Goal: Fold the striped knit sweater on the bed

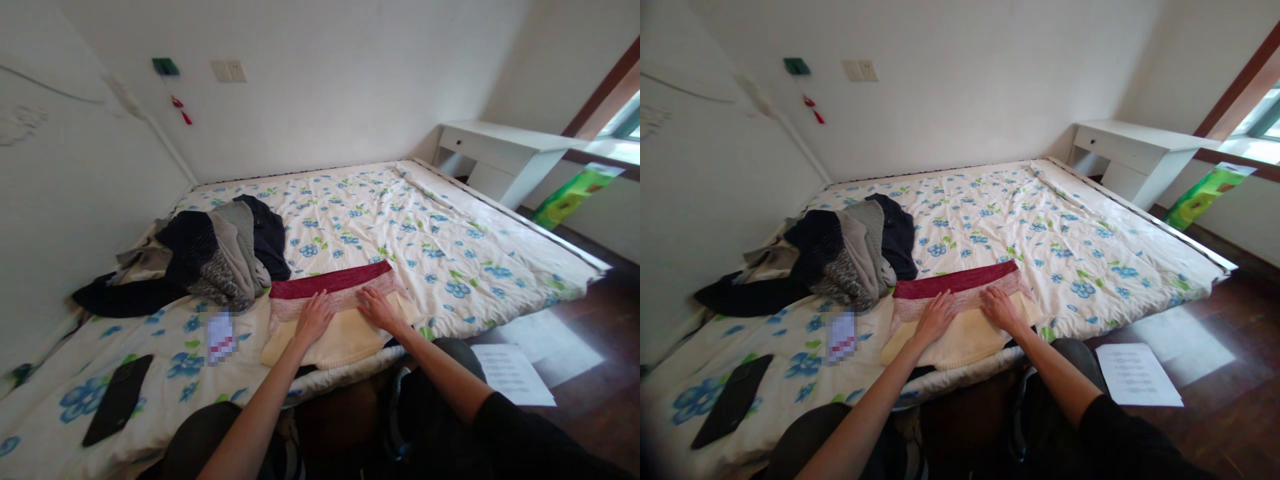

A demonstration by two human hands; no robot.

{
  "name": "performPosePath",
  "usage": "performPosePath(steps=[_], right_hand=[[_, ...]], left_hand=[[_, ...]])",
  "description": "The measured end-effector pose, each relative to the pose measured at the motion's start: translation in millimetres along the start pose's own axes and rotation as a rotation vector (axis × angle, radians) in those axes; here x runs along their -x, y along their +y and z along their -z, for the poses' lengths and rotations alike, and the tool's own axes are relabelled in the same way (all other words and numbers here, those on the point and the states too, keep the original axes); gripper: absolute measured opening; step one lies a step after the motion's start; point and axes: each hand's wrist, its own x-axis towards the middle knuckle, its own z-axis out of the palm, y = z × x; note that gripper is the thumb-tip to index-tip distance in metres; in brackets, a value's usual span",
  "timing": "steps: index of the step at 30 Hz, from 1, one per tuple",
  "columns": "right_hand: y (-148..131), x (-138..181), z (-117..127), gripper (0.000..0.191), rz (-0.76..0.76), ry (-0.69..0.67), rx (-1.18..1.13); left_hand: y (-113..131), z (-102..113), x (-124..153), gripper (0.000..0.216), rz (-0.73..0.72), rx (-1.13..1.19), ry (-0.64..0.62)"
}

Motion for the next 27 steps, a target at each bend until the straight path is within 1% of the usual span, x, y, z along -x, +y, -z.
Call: performPosePath(steps=[2,4,6,9,11,12,14,16,20,22,24,25,27], right_hand=[[-2,-4,-15,0.063,-0.055,-0.021,0.054],[-3,-5,-26,0.068,-0.081,-0.045,0.085],[-2,-4,-33,0.069,-0.089,-0.051,0.093],[1,-3,-39,0.070,-0.104,-0.047,0.087],[0,-7,-43,0.071,-0.129,-0.034,0.081],[-2,-12,-45,0.073,-0.142,-0.021,0.072],[-14,-28,-50,0.079,-0.151,0.010,0.043],[-34,-54,-56,0.086,-0.124,0.019,0.015],[-91,-118,-71,0.087,-0.019,-0.066,0.009],[-113,-142,-82,0.086,0.009,-0.110,0.000],[-122,-154,-92,0.085,0.002,-0.138,-0.008],[-122,-156,-96,0.085,-0.003,-0.145,-0.007],[-110,-154,-96,0.085,0.001,-0.149,0.002]], left_hand=[[-7,-9,-15,0.071,0.069,-0.040,-0.002],[-24,-10,-25,0.075,0.113,-0.067,0.007],[-50,-4,-31,0.077,0.168,-0.087,0.057],[-91,9,-33,0.084,0.307,-0.100,0.157],[-109,15,-31,0.087,0.359,-0.100,0.199],[-115,16,-30,0.088,0.364,-0.098,0.213],[-119,14,-26,0.089,0.358,-0.088,0.240],[-118,12,-24,0.090,0.356,-0.068,0.260],[-115,8,-21,0.087,0.337,-0.083,0.272],[-116,8,-19,0.086,0.327,-0.116,0.270],[-117,9,-18,0.085,0.324,-0.135,0.265],[-118,9,-18,0.085,0.326,-0.136,0.262],[-118,8,-18,0.085,0.330,-0.130,0.259]])
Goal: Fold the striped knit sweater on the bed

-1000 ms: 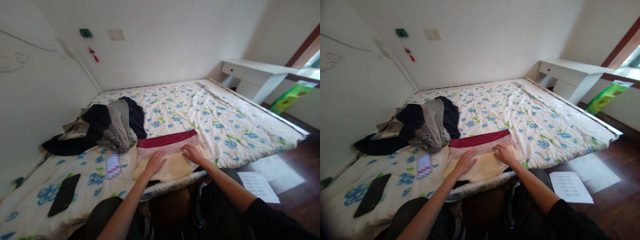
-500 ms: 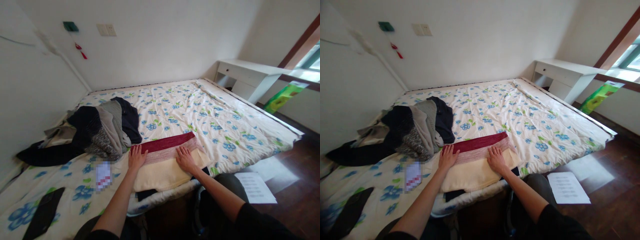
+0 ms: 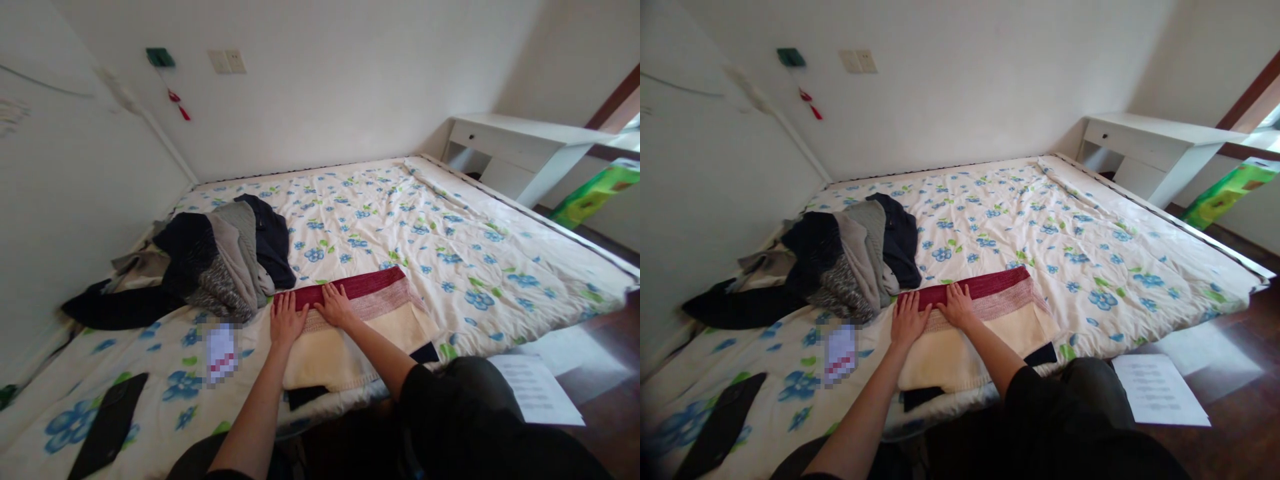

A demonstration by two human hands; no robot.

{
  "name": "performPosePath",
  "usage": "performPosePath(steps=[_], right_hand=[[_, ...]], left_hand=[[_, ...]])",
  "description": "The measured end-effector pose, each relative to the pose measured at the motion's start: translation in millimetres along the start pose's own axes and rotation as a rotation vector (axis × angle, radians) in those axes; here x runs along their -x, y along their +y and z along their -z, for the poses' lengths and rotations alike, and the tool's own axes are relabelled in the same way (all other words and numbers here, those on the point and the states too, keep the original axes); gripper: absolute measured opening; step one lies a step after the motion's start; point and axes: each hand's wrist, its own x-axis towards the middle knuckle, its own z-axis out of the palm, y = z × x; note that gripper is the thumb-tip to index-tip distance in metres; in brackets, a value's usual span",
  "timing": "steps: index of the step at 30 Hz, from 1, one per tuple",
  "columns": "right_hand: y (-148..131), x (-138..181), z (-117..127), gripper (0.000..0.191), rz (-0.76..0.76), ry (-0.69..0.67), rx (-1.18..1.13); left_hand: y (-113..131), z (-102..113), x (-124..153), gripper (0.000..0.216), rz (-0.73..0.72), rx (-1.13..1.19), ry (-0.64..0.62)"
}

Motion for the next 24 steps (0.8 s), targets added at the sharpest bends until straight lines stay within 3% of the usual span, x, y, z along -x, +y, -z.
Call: performPosePath(steps=[4,11,20,24], right_hand=[[50,22,21,0.082,-0.007,0.042,0.034],[145,65,73,0.078,-0.186,0.088,0.182],[228,90,110,0.086,-0.508,0.003,0.172],[252,96,113,0.087,-0.536,-0.026,0.098]], left_hand=[[1,-1,-1,0.086,0.021,0.003,-0.020],[5,2,0,0.082,0.022,-0.090,-0.020],[6,6,-1,0.083,0.042,-0.137,-0.078],[3,4,-6,0.084,0.058,-0.137,-0.121]])
